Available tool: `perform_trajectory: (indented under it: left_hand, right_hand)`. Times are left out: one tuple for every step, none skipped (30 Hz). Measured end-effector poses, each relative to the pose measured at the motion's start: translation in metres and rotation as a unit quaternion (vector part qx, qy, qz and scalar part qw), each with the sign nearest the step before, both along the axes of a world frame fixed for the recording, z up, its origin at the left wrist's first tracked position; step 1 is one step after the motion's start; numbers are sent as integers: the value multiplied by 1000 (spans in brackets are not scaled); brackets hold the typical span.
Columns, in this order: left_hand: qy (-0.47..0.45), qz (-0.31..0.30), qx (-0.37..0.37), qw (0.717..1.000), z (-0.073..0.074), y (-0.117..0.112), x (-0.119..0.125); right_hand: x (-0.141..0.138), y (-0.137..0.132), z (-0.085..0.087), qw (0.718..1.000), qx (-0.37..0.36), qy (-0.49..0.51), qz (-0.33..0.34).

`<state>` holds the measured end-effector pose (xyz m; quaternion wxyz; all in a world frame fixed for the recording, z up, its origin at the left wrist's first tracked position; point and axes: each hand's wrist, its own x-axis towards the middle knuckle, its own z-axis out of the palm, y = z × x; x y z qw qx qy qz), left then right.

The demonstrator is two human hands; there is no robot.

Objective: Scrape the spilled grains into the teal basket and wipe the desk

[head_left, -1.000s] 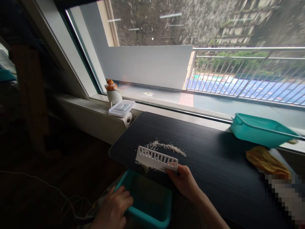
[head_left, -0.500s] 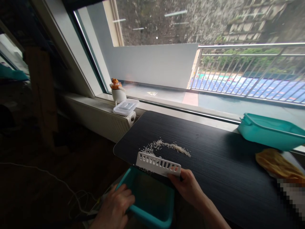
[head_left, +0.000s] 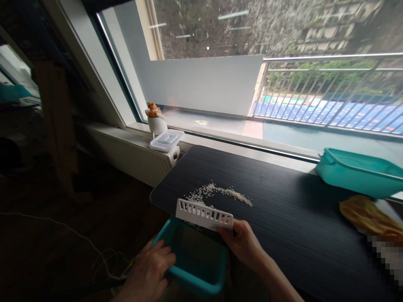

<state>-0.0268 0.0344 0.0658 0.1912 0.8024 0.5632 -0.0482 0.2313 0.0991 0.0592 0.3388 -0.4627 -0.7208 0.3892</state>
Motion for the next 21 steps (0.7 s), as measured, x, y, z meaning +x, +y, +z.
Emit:
perform_trajectory:
  left_hand:
    - [1,1,-4,1000,0,0,0]
    - [2,2,-6,1000,1,1,0]
    - [3,3,-8,1000,1,1,1]
    - [3,5,-9,1000,1,2,1]
    - [3,6,-10,1000,1,2,1]
    - [4,7,-10,1000,1,2,1]
    - [6,7,-11,1000,1,2,1]
    - [9,6,-10,1000,2,3,1]
    - [12,6,-8,1000,2,3,1]
    - [15,5,-5,1000,1,3,1]
    - [15,5,-2,1000,1,3,0]
    - [13,6,0,1000,1,3,0]
    - [10,6,1,1000,1,3,-1]
    - [7,7,1,1000,1,3,-2]
    - [5,8,0,1000,1,3,-2]
    - [4,8,1,1000,1,3,-2]
    - [4,8,3,1000,1,3,-3]
    - [4,7,7,1000,1,2,-3]
    - [4,5,9,1000,1,2,-2]
    - [6,4,10,1000,1,2,-2]
    - [9,4,9,1000,2,2,-1]
  right_hand:
    - [-1,-1,1,1000,-1,0,4]
    - [-2,-3,2,1000,-1,1,9]
    - [-2,-4,3,1000,-2,0,16]
    - [-2,-5,4,1000,-2,-1,21]
    - [-2,-5,4,1000,0,-2,24]
    - [-2,-5,5,1000,2,-4,22]
    - [-2,-3,4,1000,6,-7,16]
    - [-2,-2,4,1000,10,-10,8]
    - [-2,0,3,1000,14,-13,-1]
    - [-2,1,2,1000,16,-14,-8]
    - [-2,2,1,1000,18,-14,-10]
    - [-3,2,1,1000,18,-13,-10]
    - [-4,1,0,1000,18,-11,-7]
    - [-5,-1,1,1000,18,-9,-3]
    - [-6,-3,1,1000,17,-8,2]
    - [-6,-5,2,1000,17,-9,8]
    - [-7,-7,3,1000,17,-11,14]
    - [-6,-8,4,1000,17,-13,18]
    - [-6,-8,4,1000,18,-15,19]
    - [-5,-7,4,1000,20,-17,16]
    - [-4,-6,4,999,23,-19,11]
